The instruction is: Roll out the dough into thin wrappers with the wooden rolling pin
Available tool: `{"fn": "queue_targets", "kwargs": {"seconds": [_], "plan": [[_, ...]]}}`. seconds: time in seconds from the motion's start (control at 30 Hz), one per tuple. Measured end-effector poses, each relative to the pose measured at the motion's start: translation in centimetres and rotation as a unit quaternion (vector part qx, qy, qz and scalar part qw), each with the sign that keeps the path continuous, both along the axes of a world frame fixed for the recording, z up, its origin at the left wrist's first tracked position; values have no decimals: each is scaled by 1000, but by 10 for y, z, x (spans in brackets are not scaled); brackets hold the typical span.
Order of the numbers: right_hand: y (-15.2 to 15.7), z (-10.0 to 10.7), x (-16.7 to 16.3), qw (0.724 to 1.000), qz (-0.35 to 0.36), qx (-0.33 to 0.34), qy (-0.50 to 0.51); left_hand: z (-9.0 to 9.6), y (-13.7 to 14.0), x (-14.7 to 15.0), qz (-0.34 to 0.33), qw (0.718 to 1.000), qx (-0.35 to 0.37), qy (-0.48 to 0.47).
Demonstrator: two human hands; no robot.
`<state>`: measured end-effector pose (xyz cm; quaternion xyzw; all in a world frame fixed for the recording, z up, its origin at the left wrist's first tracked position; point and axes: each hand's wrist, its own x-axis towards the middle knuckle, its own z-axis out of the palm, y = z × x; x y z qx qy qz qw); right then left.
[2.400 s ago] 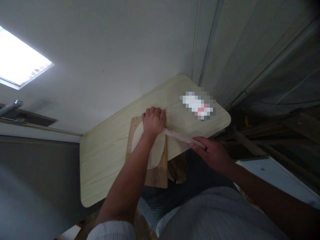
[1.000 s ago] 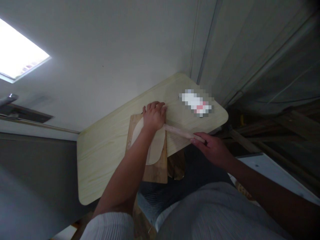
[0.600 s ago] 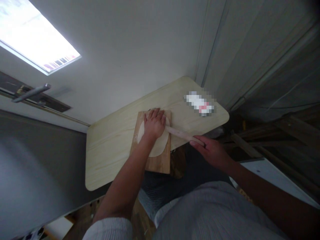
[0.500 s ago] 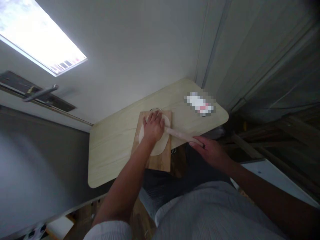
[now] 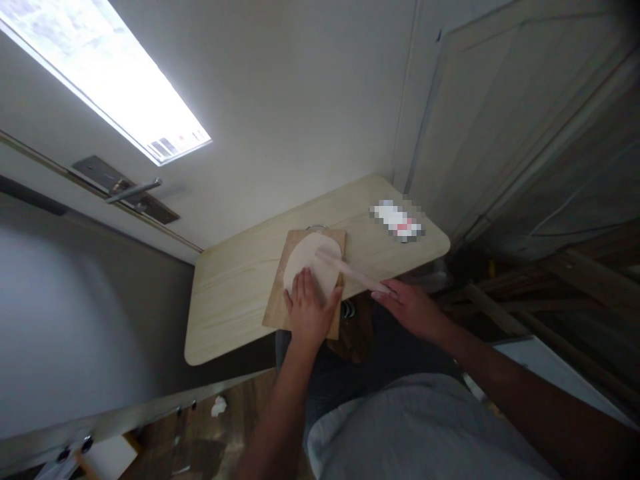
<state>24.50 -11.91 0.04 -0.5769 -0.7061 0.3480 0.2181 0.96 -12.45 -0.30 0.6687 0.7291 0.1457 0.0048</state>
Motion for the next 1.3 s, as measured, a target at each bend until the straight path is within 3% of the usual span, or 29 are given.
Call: {"fn": "queue_targets", "kwargs": {"seconds": [0.17,0.5,0.73,1.0,1.17,1.3], "plan": [[0,1,15,997,-56,-15,48,-1,-22,4,-51,997,-54,24],[-13,-11,4,998,6,-18,61,11,-26,-63,-136,984,-89,73],[-15,-12,7,997,39,-28,63,10,-19,-78,-150,981,-90,84],[-17,-7,27,998,20,-38,56,23,-12,-70,-127,990,-59,35],[-15,-5,28,997,28,-42,57,30,33,-37,-115,991,31,-64],[-7,-4,24,997,36,-45,46,22,69,0,-157,986,12,-57]]}}
